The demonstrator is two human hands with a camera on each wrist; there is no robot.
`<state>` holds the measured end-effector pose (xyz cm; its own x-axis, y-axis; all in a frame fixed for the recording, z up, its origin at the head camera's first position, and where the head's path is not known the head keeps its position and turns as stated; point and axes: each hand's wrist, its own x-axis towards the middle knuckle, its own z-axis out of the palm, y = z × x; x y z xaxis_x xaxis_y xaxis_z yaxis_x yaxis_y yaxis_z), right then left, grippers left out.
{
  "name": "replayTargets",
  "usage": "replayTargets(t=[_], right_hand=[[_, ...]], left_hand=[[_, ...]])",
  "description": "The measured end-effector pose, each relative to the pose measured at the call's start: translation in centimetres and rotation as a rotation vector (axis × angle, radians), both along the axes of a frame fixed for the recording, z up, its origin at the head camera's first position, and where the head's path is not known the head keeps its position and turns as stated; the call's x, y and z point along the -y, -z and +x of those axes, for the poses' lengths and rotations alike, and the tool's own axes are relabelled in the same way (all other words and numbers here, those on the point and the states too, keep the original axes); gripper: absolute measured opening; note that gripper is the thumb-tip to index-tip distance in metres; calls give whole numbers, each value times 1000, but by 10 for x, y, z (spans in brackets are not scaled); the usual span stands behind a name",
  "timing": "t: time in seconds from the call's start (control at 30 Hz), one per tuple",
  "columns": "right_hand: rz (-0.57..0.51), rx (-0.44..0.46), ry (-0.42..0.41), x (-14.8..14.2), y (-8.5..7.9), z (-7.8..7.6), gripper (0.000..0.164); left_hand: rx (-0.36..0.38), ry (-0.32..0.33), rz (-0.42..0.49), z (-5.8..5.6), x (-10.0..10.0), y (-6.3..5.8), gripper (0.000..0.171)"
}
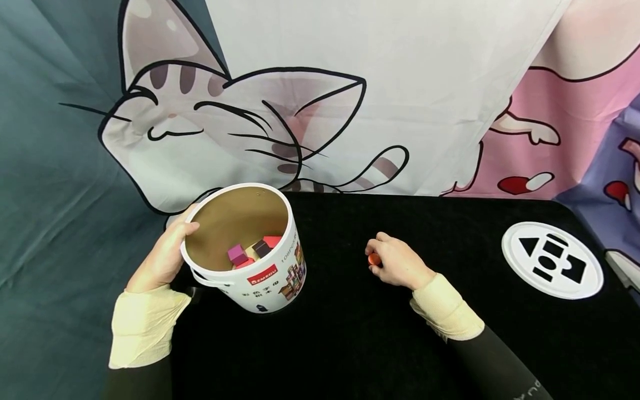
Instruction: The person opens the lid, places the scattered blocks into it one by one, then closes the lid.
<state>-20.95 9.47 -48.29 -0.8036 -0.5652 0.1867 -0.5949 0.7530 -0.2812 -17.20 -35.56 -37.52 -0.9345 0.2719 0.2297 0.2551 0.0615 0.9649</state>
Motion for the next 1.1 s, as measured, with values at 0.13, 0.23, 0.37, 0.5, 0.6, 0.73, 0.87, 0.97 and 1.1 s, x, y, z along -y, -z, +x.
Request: replayTargets(t=[0.13, 0.23, 0.37, 0.5, 0.6, 0.73, 0.87, 0.97, 1.1], right_hand=[[-5, 6, 11, 0, 1, 0, 26], [-5, 7, 17, 0, 1, 0, 26], [-6, 6, 18, 0, 2, 0, 26], [-12, 10, 17, 0, 2, 0, 25], [-11, 20, 19, 0, 1, 0, 25], [-3, 36, 21, 1, -1, 0, 25], [4, 31, 16, 2, -2, 1, 25], [6, 19, 15, 2, -2, 0, 25], [-6, 19, 19, 1, -3, 0, 25]], left_hand=[[9, 3, 1, 0, 0, 0, 50], [8, 1, 3, 0, -1, 0, 51], [5, 3, 4, 0, -1, 0, 51], [-2, -2, -1, 0, -1, 0, 50], [-8, -3, -4, 0, -1, 0, 49], [-10, -1, -3, 0, 0, 0, 49], [-11, -7, -1, 0, 0, 0, 49], [-9, -3, 1, 0, 0, 0, 49], [-15, 15, 0, 0, 1, 0, 50]])
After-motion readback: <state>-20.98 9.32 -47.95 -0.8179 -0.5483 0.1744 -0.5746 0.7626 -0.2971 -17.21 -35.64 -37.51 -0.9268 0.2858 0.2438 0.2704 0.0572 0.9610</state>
